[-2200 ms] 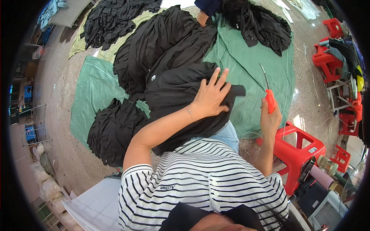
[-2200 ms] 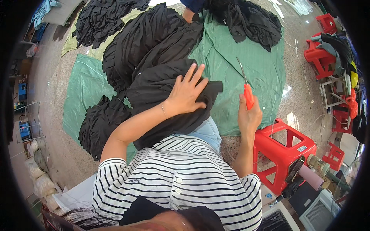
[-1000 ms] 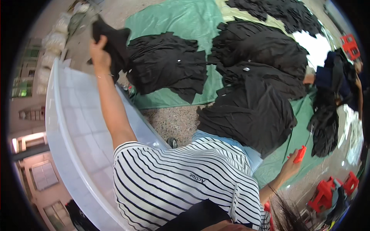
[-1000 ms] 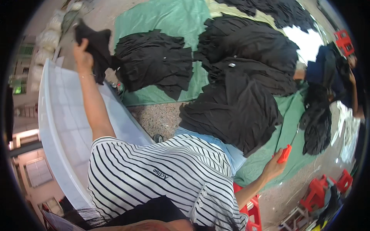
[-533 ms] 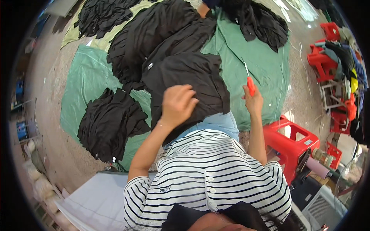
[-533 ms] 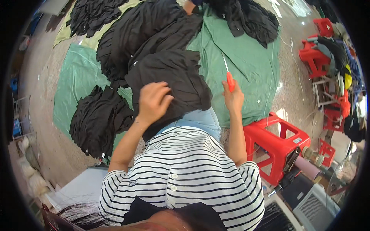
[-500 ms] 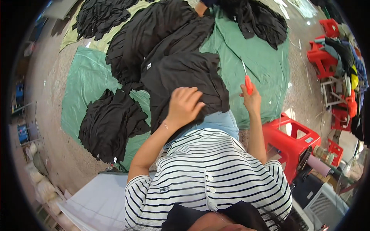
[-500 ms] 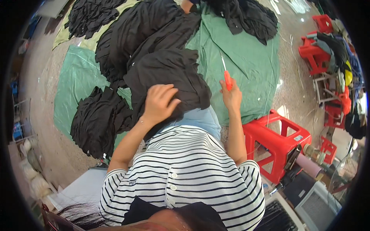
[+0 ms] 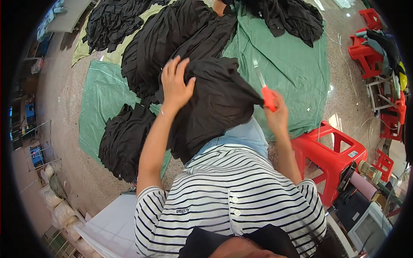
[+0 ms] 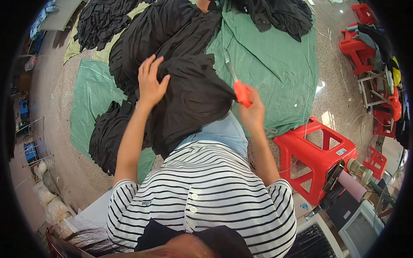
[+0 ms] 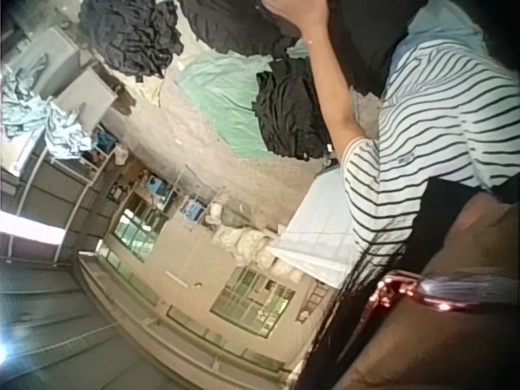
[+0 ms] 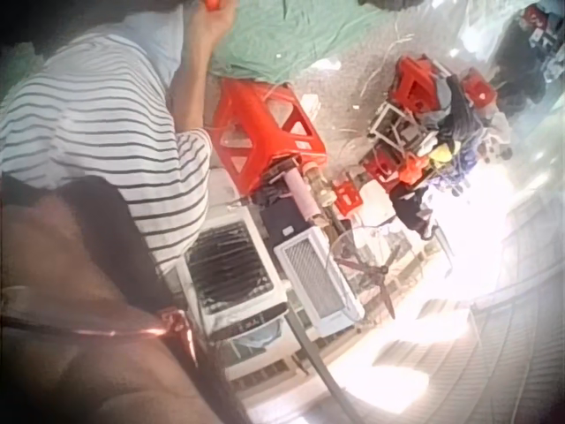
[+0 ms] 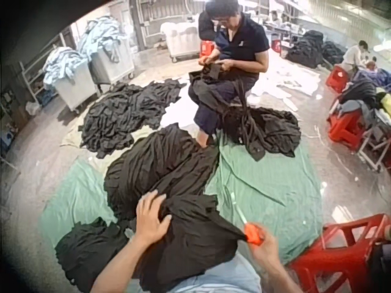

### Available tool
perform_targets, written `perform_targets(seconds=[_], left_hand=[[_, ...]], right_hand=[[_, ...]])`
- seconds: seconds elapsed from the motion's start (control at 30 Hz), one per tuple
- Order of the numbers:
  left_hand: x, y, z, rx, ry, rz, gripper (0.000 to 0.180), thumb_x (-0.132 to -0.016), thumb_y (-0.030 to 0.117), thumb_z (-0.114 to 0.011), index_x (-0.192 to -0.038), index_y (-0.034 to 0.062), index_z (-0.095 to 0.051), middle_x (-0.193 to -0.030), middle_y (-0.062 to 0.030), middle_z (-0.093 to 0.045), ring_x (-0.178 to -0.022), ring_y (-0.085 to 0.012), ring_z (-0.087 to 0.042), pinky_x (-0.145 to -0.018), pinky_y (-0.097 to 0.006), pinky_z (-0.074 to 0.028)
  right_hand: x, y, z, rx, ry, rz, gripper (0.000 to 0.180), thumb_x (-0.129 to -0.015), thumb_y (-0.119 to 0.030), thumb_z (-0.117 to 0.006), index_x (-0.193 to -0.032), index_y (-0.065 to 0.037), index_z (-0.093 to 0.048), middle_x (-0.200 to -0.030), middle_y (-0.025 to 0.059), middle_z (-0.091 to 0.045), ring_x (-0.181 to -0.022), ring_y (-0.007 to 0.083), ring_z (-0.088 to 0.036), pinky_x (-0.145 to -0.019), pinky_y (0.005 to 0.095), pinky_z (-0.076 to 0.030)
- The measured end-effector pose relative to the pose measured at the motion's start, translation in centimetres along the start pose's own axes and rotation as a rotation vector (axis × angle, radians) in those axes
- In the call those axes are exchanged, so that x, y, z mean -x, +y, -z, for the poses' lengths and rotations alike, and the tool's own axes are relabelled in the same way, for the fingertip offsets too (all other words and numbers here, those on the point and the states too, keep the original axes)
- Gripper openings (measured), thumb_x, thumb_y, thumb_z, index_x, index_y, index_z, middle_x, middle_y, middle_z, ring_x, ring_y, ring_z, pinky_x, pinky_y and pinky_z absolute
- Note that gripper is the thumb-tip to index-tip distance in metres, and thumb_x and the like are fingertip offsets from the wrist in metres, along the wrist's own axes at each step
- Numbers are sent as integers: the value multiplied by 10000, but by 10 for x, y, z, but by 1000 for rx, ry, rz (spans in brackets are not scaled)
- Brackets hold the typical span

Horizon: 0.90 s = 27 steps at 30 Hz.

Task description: Trim excess threads and cut fabric pieces using scissors in a manufacturing setting.

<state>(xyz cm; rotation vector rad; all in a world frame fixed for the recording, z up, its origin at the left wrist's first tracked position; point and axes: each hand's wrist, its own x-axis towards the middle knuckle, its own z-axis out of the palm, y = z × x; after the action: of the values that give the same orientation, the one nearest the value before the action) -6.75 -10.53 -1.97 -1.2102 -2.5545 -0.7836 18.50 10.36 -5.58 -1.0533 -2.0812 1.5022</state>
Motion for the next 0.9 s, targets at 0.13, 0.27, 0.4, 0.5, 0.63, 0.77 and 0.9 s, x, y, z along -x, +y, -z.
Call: perform_targets(seconds=[0.13, 0.27, 0.4, 0.5, 0.63, 0.77, 0.9], left_hand=[[-29, -60, -17, 38, -607, -27, 523, -812, 247, -723, -1297, 236, -528, -1482, -121, -392, -1430, -363, -207, -1131, -488, -236], [-40, -82, -26, 492, -698, 163, 264, -869, 165, -674, -1110, 106, -585, -1089, -158, -634, -1144, -309, -558, -954, -404, -417], [-47, -54, 23, 438, -112, 60, 112, -878, 37, -621, -983, 30, -583, -807, -152, -615, -734, -246, -647, -682, -301, -491], [-49, -50, 87, 247, 217, -130, 130, -864, 13, -635, -992, 37, -628, -850, -150, -639, -736, -311, -639, -664, -327, -499], [-59, -28, 184, -13, 446, -248, 170, -824, -56, -661, -975, 21, -652, -856, -100, -641, -776, -245, -624, -706, -303, -491], [1, 32, 236, -189, 301, -253, 166, -805, -77, -646, -936, 26, -651, -776, -84, -640, -651, -218, -619, -559, -298, -486], [83, 57, 190, 122, -323, -29, 189, -769, 65, -713, -934, 61, -623, -776, -90, -616, -650, -291, -606, -529, -368, -482]], right_hand=[[-20, -58, 61, -418, 122, -22, 377, -861, -49, -673, -1224, -17, -576, -1134, 52, -618, -994, 138, -598, -865, 267, -468], [-26, -100, 69, -176, 126, 154, 352, -877, -87, -679, -1209, -13, -587, -1124, 48, -631, -957, 117, -581, -877, 262, -454], [-56, -115, 64, -53, 122, 292, 371, -874, -119, -701, -1212, -9, -596, -1125, 51, -641, -1022, 124, -577, -923, 270, -438], [-80, -145, 59, -25, 146, 512, 332, -872, -107, -710, -1175, -9, -613, -1094, 44, -648, -996, 116, -583, -909, 260, -440], [-107, -194, 48, -39, 191, 814, 288, -854, -127, -747, -1104, -31, -641, -980, 7, -652, -913, 88, -588, -846, 220, -449], [-114, -187, 45, 62, 291, 839, 285, -842, -111, -756, -1087, -30, -637, -979, 34, -668, -896, 98, -605, -817, 240, -478], [-86, -103, 40, 296, 95, 534, 312, -864, -103, -715, -1153, -72, -602, -874, 81, -689, -808, 146, -658, -743, 292, -515]])
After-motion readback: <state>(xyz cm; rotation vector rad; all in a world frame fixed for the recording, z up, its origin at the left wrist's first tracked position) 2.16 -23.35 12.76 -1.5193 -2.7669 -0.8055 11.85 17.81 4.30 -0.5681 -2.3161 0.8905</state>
